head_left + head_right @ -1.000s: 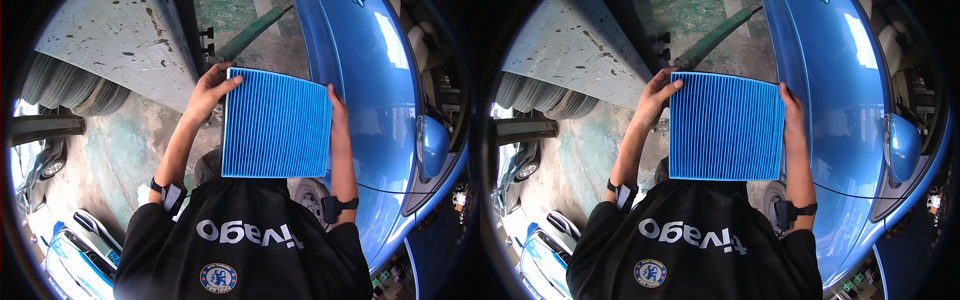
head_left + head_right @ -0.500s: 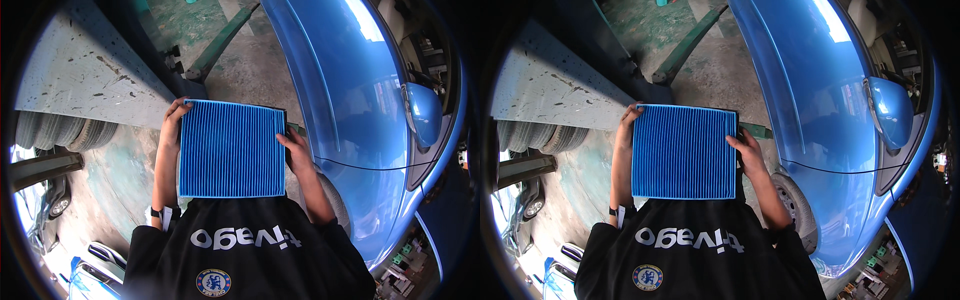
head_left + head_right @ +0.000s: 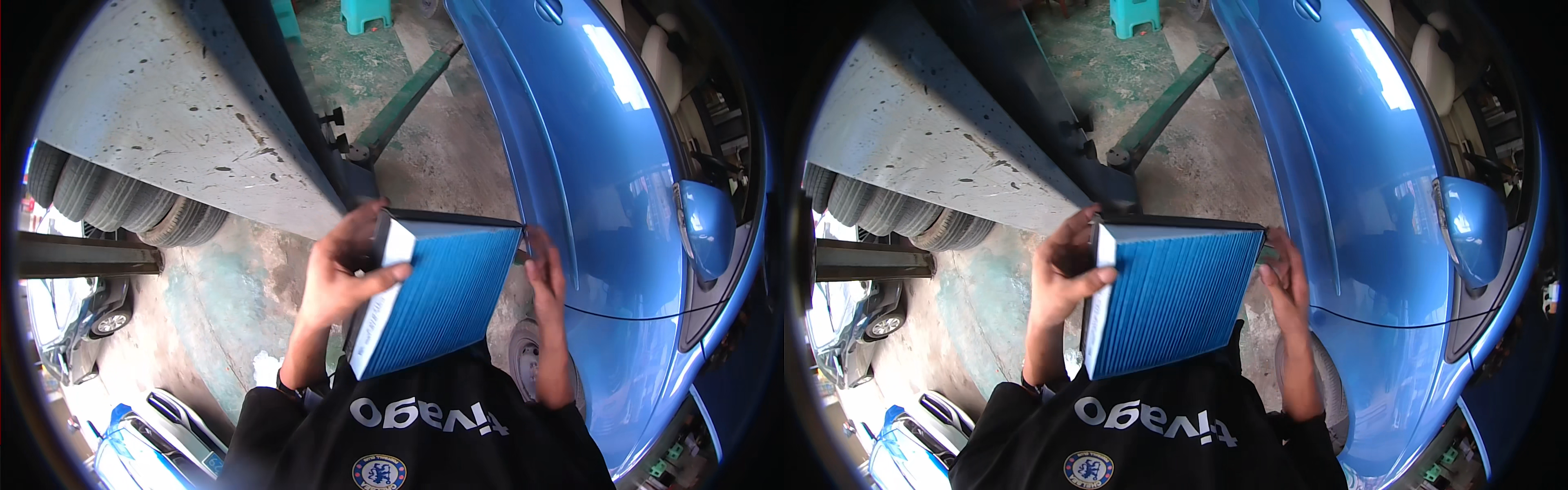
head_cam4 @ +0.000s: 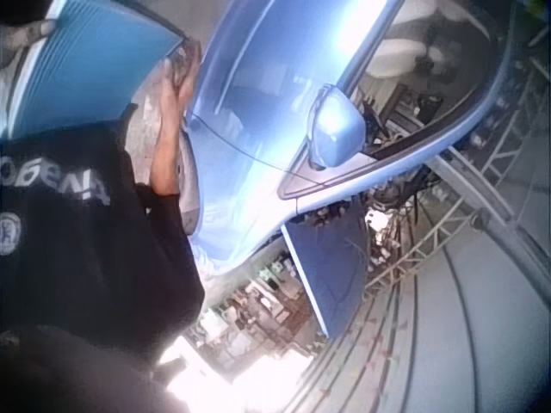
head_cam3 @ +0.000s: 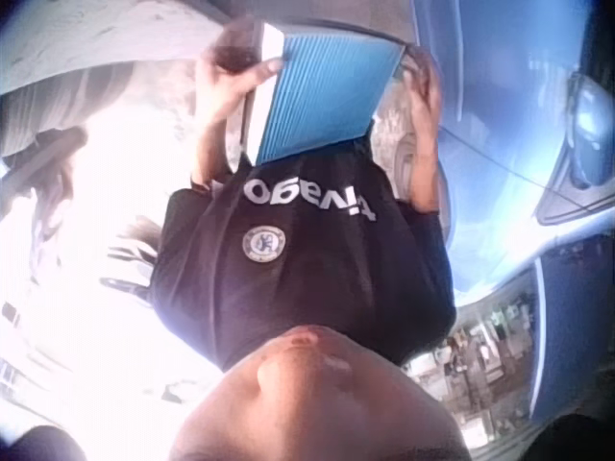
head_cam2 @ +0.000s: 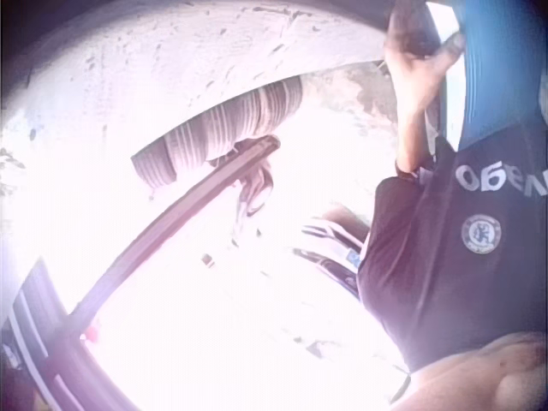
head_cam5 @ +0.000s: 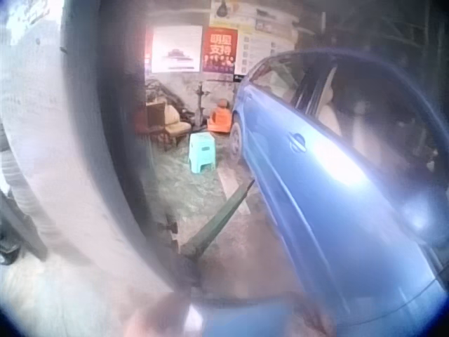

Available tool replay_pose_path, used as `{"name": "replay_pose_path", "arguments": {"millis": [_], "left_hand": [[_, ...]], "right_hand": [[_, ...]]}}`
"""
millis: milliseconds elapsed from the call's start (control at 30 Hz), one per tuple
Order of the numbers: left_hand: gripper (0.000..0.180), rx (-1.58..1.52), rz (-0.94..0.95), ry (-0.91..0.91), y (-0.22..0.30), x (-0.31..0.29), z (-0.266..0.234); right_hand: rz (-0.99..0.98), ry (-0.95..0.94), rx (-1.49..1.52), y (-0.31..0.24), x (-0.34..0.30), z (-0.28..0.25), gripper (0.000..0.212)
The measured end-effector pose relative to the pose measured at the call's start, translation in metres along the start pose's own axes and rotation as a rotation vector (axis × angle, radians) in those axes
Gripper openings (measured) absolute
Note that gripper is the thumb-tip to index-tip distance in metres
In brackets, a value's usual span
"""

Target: The person holds a blue rectangular air filter and repeatedly turns it over, pressing along the edges and inspecting both sides. The filter is handled with both hands throughout the clip, with no tools used.

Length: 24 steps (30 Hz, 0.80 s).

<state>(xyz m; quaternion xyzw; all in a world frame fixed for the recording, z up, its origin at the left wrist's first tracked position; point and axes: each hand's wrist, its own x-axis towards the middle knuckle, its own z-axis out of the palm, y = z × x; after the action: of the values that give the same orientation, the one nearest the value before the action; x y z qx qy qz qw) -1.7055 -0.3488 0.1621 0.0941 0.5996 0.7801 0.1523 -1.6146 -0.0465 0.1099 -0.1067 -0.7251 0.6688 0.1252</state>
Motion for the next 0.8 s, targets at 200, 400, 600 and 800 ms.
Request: {"name": "replay_pose_path", "arguments": {"millis": [200,400,600,800], "left_hand": [[0.08,0.237,0.052,-0.006,0.016,-0.011,0.035],[0.077,0.306,0.034,0.03,0.017,-0.022,0.028],[0.045,-0.073,-0.24,0.005,0.014,-0.023,0.01],[0.028,-0.182,-0.282,-0.045,0.0,-0.014,0.004]], "right_hand": [[-0.704,-0.444,-0.493,-0.102,0.039,0.049,0.051],[-0.555,-0.227,-0.217,-0.101,0.011,0.116,0.028],[-0.583,-0.218,-0.307,-0.087,0.014,0.122,0.023],[-0.605,-0.162,-0.258,-0.08,0.011,0.136,0.019]]}}
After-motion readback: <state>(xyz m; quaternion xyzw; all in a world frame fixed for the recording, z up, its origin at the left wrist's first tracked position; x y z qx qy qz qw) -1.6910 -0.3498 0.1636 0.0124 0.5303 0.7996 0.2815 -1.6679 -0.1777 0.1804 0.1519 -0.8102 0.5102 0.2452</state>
